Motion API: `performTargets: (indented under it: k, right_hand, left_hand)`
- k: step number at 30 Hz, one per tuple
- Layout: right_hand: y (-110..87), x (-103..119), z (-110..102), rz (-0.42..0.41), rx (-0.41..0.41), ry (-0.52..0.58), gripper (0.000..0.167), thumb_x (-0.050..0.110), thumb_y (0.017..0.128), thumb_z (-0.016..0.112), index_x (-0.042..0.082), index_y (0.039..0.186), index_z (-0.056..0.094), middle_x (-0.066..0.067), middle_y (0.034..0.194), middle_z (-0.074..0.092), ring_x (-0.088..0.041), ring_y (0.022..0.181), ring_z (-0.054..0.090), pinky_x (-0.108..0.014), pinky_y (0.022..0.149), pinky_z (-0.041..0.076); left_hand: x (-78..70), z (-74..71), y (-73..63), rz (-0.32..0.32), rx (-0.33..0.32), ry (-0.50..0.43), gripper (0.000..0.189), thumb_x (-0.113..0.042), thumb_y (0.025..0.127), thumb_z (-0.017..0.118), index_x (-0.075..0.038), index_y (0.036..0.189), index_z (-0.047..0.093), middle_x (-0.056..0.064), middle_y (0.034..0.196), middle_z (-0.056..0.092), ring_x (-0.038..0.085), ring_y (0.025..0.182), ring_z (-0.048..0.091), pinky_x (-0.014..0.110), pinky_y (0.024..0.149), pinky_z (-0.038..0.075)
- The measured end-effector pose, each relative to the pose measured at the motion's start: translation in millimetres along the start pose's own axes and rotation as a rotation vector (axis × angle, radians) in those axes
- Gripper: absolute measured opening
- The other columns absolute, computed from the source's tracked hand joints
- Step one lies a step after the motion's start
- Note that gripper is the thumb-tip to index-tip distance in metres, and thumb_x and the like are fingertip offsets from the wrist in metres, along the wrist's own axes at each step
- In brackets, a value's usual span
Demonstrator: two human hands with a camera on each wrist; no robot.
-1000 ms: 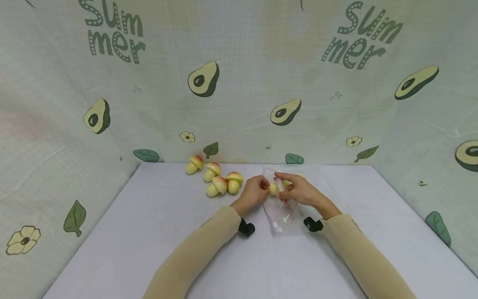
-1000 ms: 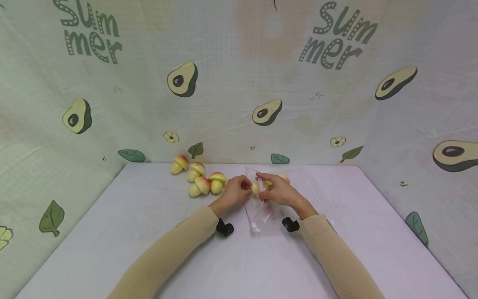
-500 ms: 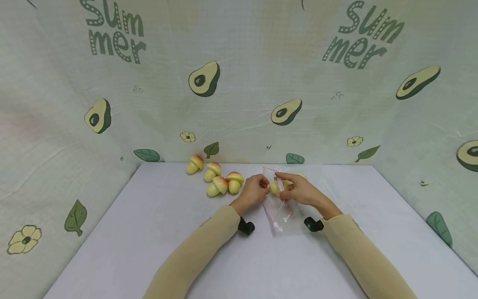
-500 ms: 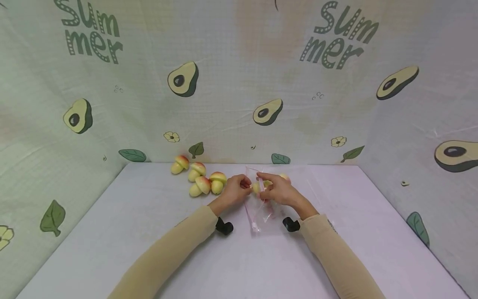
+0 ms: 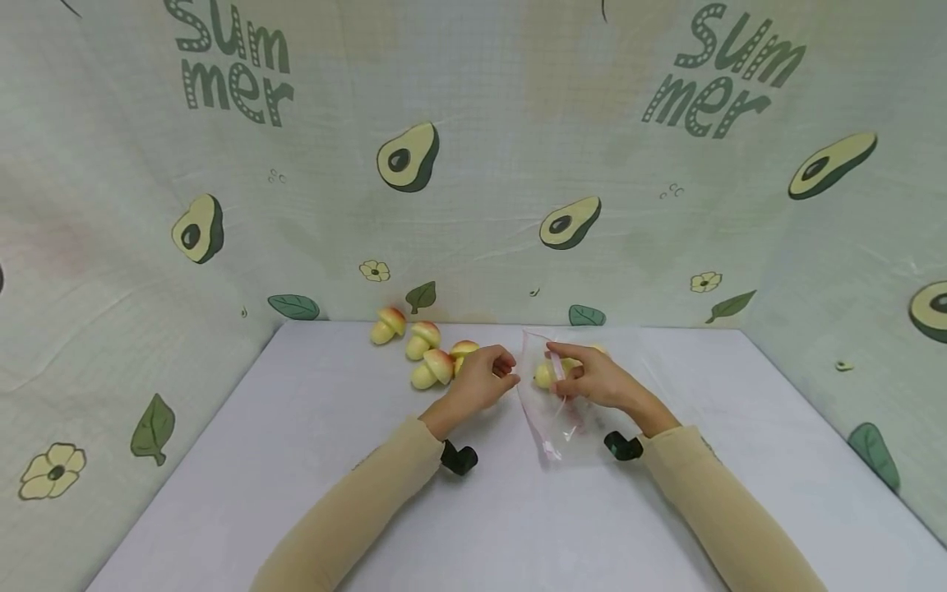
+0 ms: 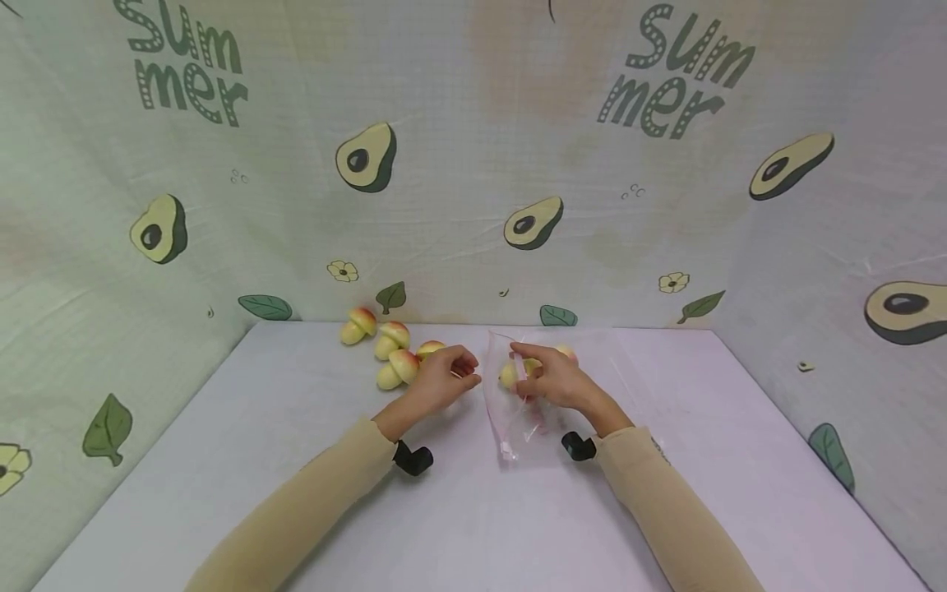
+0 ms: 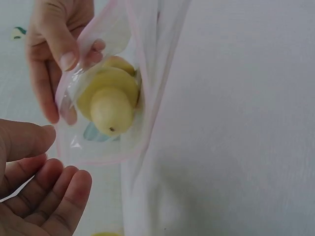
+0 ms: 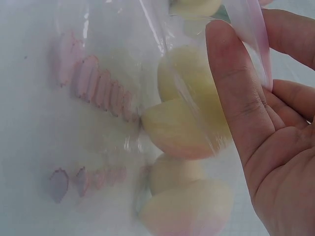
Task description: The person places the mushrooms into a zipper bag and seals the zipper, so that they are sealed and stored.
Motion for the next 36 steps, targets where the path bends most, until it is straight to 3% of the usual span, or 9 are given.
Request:
performTargets:
  k: [4, 6, 8, 13, 24, 28, 36]
  right_hand:
    - [-0.1, -2.1, 0.4, 0.006, -0.001, -0.003, 0.072, 0.015, 0.083, 0.074, 0.015, 0.146, 0.040, -0.016, 0.106, 0.064, -0.030, 0.070, 0.061, -0.026, 0.049, 0.037]
    - [-0.4, -3.0, 1.0, 0.007, 0.004, 0.003, 0.072, 0.014, 0.083, 0.073, 0.015, 0.146, 0.039, -0.017, 0.089, 0.065, -0.031, 0.070, 0.060, -0.025, 0.049, 0.036]
    - [-0.9, -3.6, 1.5, -0.002, 0.002, 0.005, 0.072, 0.013, 0.083, 0.073, 0.013, 0.146, 0.039, -0.017, 0.092, 0.066, -0.030, 0.069, 0.059, -0.024, 0.048, 0.034]
    - [-2.3, -4.9, 2.4, -0.008, -0.003, -0.004, 0.074, 0.014, 0.082, 0.074, 0.011, 0.147, 0.037, -0.009, 0.130, 0.053, -0.032, 0.069, 0.059, -0.025, 0.047, 0.033]
    - [-2.3, -4.0, 2.9, 0.000, 0.002, 0.008, 0.075, 0.014, 0.083, 0.074, 0.012, 0.148, 0.037, -0.007, 0.139, 0.047, -0.033, 0.071, 0.059, -0.026, 0.049, 0.037]
    - [-2.5, -4.4, 2.7, -0.001, 0.004, 0.004, 0.074, 0.014, 0.083, 0.074, 0.012, 0.148, 0.037, -0.008, 0.140, 0.046, -0.034, 0.070, 0.058, -0.026, 0.049, 0.036]
    - [-2.3, -3.1, 1.1, -0.025, -0.001, 0.006, 0.074, 0.013, 0.083, 0.073, 0.011, 0.147, 0.037, -0.008, 0.140, 0.047, -0.027, 0.070, 0.061, -0.025, 0.050, 0.038]
  left_hand:
    - [0.7, -16.6, -8.6, 0.043, -0.051, 0.011, 0.015, -0.011, 0.083, 0.072, -0.005, 0.094, 0.065, 0.003, 0.087, 0.063, 0.012, 0.078, 0.062, 0.025, 0.071, 0.051]
    - [2.8, -23.4, -13.0, 0.061, -0.070, 0.006, 0.013, -0.011, 0.082, 0.072, -0.006, 0.092, 0.064, 0.007, 0.090, 0.064, 0.013, 0.078, 0.062, 0.026, 0.071, 0.052]
    - [5.9, -29.1, -16.9, 0.071, -0.089, 0.012, 0.013, -0.011, 0.082, 0.072, -0.008, 0.091, 0.064, 0.009, 0.091, 0.064, 0.013, 0.078, 0.062, 0.026, 0.071, 0.052]
    - [12.4, -41.1, -25.1, 0.092, -0.124, 0.010, 0.014, -0.008, 0.082, 0.073, -0.004, 0.092, 0.064, 0.009, 0.090, 0.064, 0.015, 0.078, 0.061, 0.028, 0.072, 0.052]
    - [30.5, -74.5, -39.4, 0.105, -0.173, 0.071, 0.021, -0.006, 0.080, 0.074, 0.000, 0.098, 0.065, 0.011, 0.093, 0.065, 0.024, 0.087, 0.059, 0.037, 0.073, 0.051]
    - [39.4, -85.6, -42.2, 0.095, -0.206, 0.041, 0.022, -0.004, 0.079, 0.073, 0.000, 0.099, 0.065, 0.013, 0.097, 0.064, 0.028, 0.091, 0.059, 0.043, 0.076, 0.050]
    - [54.0, -92.5, -41.9, 0.100, -0.215, 0.041, 0.025, -0.004, 0.079, 0.074, 0.000, 0.101, 0.064, 0.016, 0.103, 0.062, 0.037, 0.100, 0.054, 0.053, 0.085, 0.046]
Point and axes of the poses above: each hand's wrist, its own y-axis towards the middle knuckle, its own z-axis out of the palm, x = y × z, the point moved 2 cm from there along y, towards the middle knuckle
